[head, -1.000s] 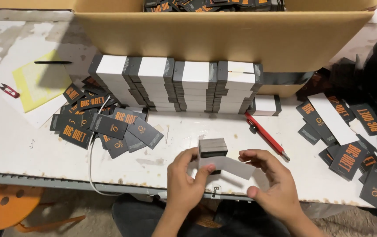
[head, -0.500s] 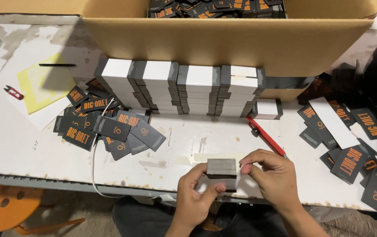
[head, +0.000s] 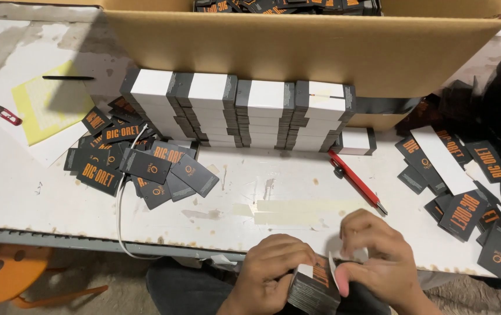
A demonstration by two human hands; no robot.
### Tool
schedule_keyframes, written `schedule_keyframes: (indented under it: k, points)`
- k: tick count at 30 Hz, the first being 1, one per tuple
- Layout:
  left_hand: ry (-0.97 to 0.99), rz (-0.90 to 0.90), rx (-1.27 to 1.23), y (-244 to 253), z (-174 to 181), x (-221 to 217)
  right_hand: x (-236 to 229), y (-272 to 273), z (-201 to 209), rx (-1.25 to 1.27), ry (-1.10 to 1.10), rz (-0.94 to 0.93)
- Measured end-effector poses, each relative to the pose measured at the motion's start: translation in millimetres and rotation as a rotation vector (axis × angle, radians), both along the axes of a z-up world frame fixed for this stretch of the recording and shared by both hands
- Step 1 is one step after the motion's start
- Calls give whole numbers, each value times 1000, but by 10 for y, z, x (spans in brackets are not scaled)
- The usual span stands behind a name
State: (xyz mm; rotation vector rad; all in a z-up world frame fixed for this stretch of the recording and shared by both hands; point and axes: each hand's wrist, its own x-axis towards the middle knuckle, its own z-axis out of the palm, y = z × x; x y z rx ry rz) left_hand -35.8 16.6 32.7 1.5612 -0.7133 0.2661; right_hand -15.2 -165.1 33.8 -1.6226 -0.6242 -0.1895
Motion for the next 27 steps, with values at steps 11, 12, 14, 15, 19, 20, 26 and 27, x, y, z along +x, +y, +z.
schedule_keyframes:
  k: [11, 12, 14, 15, 19, 20, 26, 27]
  points:
    - [-579, 492, 281, -33, -158, -72, -213, -32, -166, -38, 128, 181]
    - [-663, 539, 395, -32, -262, -103, -223, -8, -233, 89, 290, 156]
    - [-747, 586, 510, -32, -362, -129, -247, -11, -357, 216, 452, 129]
    - [-782, 596, 552, -32, -360, -122, -260, -37, -416, 192, 611, 61]
    - [-911, 631, 617, -35, -297, -75, -141, -23, -120, 446, 1114, 248]
    - [-912, 633, 617, -36, -344, -85, -120, -38, -90, 445, 1113, 249]
    - [-796, 547, 465, -54, -234, -59, -110, -98, -287, 351, 1145, 146]
    - [-623, 382, 471, -38, -172, -63, -92, -70, -283, 395, 1135, 85]
